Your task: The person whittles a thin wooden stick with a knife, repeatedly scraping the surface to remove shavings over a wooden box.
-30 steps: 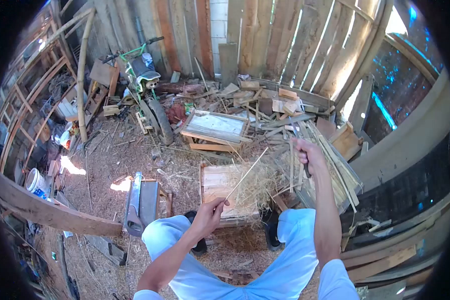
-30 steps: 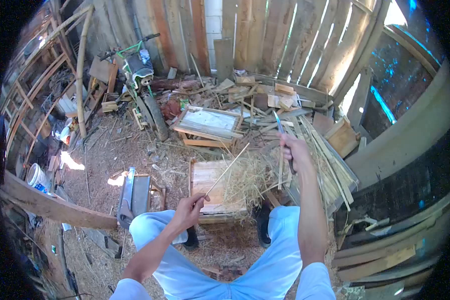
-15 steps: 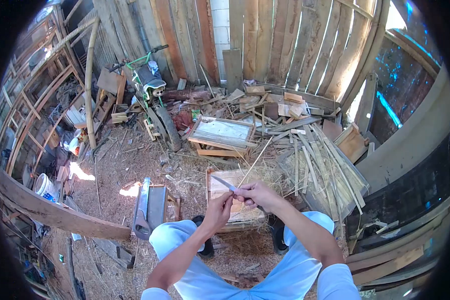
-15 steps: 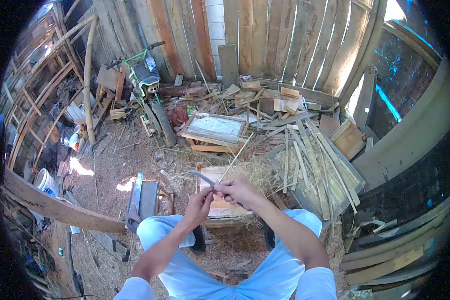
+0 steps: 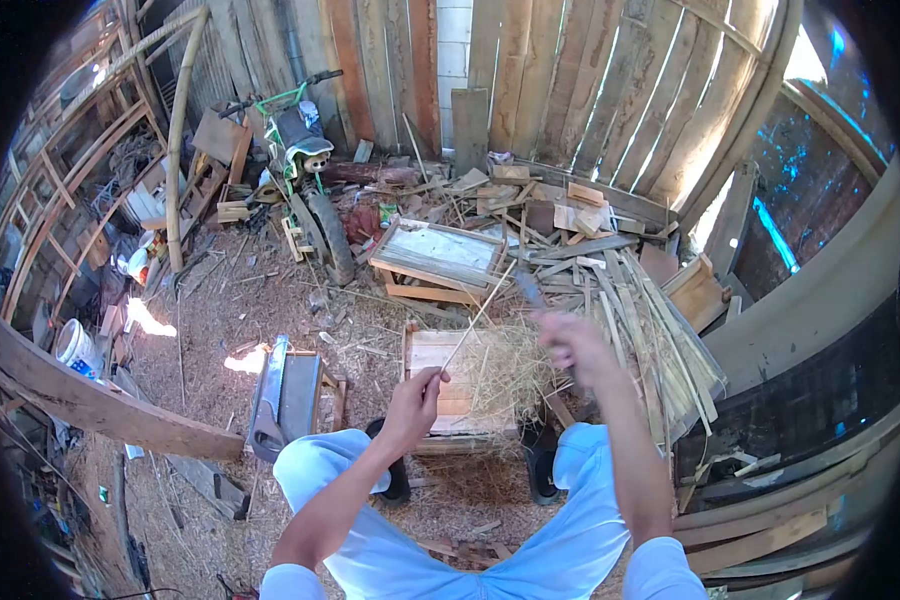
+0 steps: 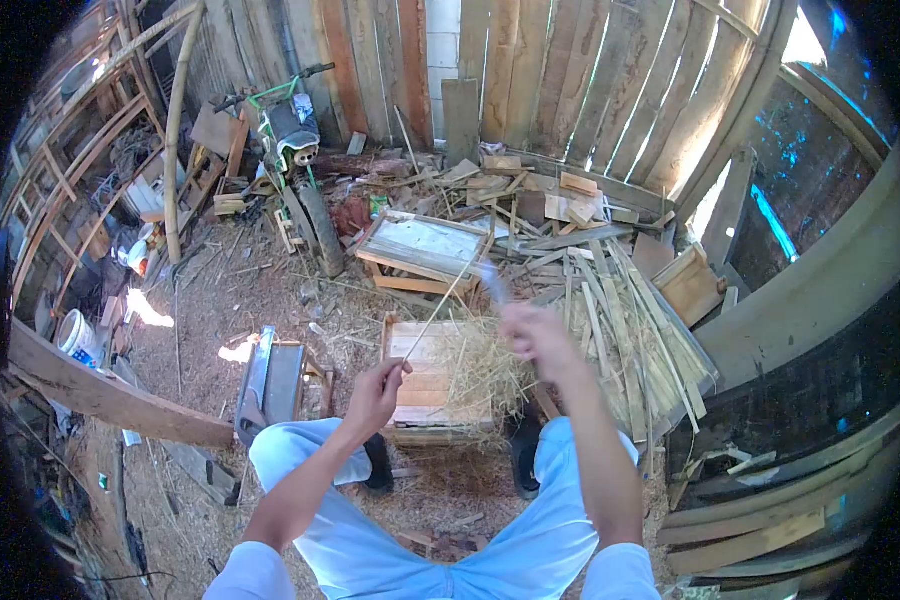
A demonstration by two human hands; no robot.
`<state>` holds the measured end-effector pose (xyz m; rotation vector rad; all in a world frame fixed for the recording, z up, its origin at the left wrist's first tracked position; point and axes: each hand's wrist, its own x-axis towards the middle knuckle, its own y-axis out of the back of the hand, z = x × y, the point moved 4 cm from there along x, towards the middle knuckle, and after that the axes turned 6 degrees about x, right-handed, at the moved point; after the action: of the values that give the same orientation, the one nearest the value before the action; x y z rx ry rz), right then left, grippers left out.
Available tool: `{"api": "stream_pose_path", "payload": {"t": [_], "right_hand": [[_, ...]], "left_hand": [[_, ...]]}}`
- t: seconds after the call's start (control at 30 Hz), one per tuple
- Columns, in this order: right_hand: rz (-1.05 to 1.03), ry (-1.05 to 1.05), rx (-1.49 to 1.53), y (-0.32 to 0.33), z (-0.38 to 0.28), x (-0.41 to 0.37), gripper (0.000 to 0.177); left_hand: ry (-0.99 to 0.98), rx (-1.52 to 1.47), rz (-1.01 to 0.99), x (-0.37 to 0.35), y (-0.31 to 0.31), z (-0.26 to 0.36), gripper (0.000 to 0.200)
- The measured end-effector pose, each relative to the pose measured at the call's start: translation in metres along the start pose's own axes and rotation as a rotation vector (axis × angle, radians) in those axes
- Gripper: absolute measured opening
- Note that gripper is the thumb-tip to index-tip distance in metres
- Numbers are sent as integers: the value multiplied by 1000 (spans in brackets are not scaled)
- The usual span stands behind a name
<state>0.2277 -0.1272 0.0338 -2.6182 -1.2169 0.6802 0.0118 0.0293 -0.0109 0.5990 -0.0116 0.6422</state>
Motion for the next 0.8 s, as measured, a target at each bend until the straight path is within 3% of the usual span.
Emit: {"api": "stream_pose_path", "payload": {"t": [0.1, 0.17, 0.2, 0.43, 0.5, 0.67, 0.8], "right_hand": [[-283, -172, -85, -64, 48, -5, 23], [-305, -157, -66, -77, 69, 2, 21], [-325, -143, -68, -81, 71, 3, 21], [-237, -211, 1, -49, 34, 4, 30], [-222, -226, -9, -41, 35, 6, 29], [-217, -242, -66, -32, 28, 8, 24], [-167, -185, -142, -22, 13, 7, 18]], "left_hand": [[-15, 77, -20, 3, -8, 6, 14], [-134, 29, 34, 2, -10, 22, 15], [-87, 44, -14, 2, -11, 24, 15], [-193, 13, 34, -5, -15, 28, 13], [-136, 66, -39, -5, -15, 27, 11], [-249, 4, 46, -3, -17, 33, 12], [-118, 34, -86, -5, -13, 35, 13]]}}
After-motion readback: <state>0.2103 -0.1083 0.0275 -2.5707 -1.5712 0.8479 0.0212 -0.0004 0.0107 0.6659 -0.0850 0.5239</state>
